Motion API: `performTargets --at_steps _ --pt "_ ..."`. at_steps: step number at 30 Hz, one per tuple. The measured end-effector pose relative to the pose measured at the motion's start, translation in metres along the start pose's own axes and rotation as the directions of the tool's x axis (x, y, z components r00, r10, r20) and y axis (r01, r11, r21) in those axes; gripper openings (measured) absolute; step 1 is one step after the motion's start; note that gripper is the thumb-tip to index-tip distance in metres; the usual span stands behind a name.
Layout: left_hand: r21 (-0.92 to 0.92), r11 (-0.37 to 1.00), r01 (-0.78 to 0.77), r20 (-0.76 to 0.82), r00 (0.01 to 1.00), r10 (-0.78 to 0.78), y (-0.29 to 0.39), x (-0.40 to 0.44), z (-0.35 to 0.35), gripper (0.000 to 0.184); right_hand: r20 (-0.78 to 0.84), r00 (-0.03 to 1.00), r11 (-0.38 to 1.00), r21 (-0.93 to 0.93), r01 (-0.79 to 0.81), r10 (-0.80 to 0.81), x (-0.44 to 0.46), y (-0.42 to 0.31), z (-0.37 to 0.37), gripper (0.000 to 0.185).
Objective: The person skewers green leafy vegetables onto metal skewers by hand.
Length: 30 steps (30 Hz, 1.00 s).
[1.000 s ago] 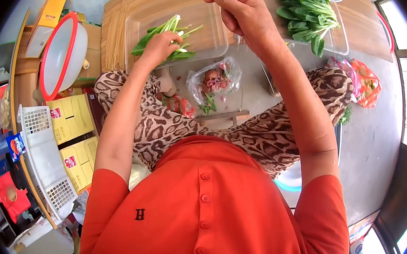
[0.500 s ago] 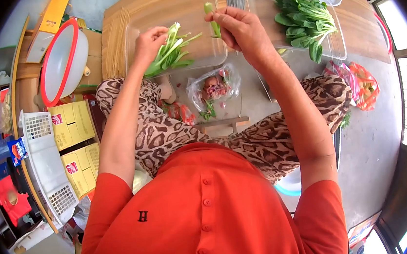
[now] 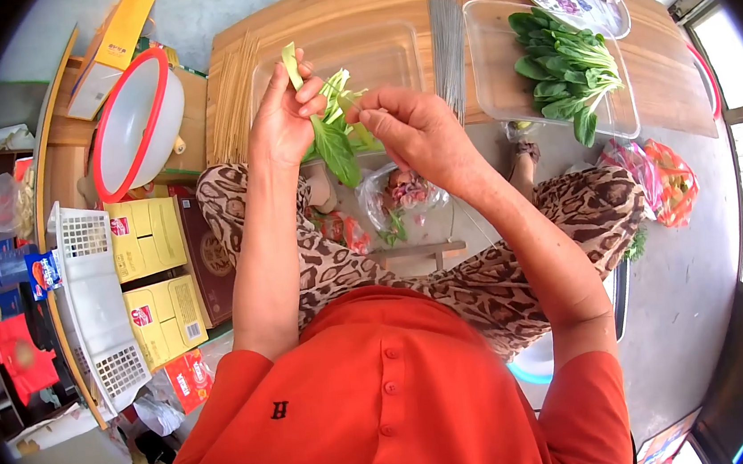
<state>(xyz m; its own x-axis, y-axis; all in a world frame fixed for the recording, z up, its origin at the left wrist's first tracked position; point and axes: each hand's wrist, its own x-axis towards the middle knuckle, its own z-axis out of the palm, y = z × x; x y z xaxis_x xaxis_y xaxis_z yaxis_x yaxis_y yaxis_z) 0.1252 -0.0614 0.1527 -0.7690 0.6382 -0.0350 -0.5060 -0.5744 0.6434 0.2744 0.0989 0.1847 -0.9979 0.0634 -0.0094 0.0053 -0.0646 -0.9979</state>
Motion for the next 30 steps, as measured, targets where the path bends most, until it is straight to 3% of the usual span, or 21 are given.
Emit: performTargets --at_steps 5,7,20,30 --pt "-0.045 0.999 0.019 0.01 1.0 -0.019 -0.0033 0.0005 0.0 0.042 0.022 0.999 1.0 0.012 -0.028 0.027 -0.0009 0.0008 -0.0015 0.019" --pt "-0.075 0.997 0.033 0.022 0.999 -0.031 -0.0049 -0.0004 0.0026 0.032 0.021 1.0 1.0 0.003 -0.019 0.019 -0.001 0.0011 -0.0022 0.02" --pt "-0.088 0.995 0.045 0.031 0.999 -0.042 -0.0061 -0.0014 0.0032 0.032 0.014 1.0 1.0 0.003 -0.024 0.024 -0.0009 0.0007 -0.0014 0.02" --pt "0.105 0.994 -0.002 0.073 0.997 -0.005 0.003 -0.0009 -0.0011 0.036 0.017 1.0 1.0 -0.005 -0.025 0.025 -0.0023 0.0 -0.0031 0.02"
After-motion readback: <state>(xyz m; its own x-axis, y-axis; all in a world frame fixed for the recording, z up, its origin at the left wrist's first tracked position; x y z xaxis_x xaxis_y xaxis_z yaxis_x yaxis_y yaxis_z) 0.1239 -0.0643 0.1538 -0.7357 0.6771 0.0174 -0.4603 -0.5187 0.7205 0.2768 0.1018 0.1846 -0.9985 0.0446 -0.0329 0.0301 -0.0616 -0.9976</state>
